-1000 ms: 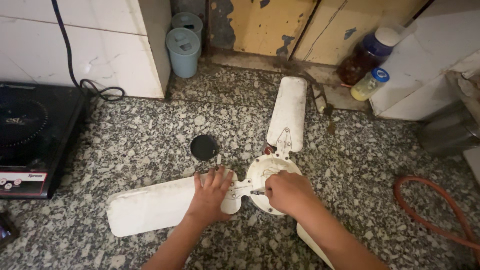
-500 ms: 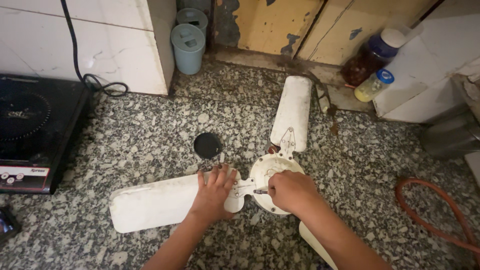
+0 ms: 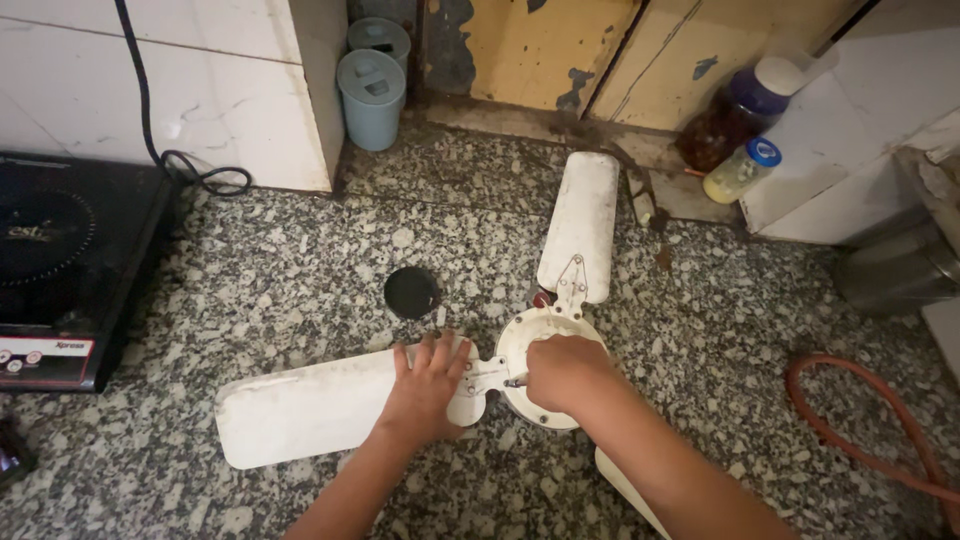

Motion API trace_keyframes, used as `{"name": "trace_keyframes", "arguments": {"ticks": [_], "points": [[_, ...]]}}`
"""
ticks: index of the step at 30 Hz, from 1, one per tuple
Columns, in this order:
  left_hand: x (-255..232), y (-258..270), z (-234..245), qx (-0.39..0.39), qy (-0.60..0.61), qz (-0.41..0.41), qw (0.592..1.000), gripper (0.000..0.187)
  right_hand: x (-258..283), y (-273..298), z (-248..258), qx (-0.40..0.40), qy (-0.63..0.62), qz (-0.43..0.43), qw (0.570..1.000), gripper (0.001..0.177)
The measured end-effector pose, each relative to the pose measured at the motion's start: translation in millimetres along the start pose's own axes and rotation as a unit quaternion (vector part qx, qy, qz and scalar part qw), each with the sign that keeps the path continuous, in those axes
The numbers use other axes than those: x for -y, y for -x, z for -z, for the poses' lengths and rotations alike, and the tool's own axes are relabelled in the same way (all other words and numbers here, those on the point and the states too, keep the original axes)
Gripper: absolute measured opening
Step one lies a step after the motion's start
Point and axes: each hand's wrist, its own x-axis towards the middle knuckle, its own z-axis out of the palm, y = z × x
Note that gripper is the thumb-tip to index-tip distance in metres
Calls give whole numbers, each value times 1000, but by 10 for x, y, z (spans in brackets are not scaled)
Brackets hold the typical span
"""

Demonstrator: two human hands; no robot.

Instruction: The person uses a screwdriver to loosen and remove screws from the central hub of a white electric fan lying on the floor. They detach one fan blade and set it aside, then continue unscrewing the hub while the remaining blades stay attached.

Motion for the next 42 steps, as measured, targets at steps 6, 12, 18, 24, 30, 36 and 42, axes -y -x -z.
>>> {"name": "trace_keyframes", "arguments": {"ticks": [6, 12, 18, 24, 30, 36, 42], "points": [[5, -4, -28, -14, -7, -9, 1000, 134, 58, -121, -29, 7, 36, 1, 999, 23], [5, -21, -15, -14, -19, -14, 1000, 135, -47, -34, -76, -47, 72, 82, 993, 24], [-6, -7, -5, -9, -26, -11, 1000, 134, -167, -15, -214, -83, 124, 194, 969, 9], [9, -48, 9, -20, -54, -22, 998, 137, -81, -79, -334, -147, 201, 224, 942, 9], [24, -56, -41, -42, -21, -23, 999, 134, -138, -102, -324, -138, 139, 147, 969, 10], [41, -97, -40, -29, -18, -31, 999, 135, -185, -200, -221, -92, 86, 151, 981, 22], [71, -106, -95, -52, -11, -42, 998, 133, -173, -237, -305, -167, 217, 287, 918, 10]]}}
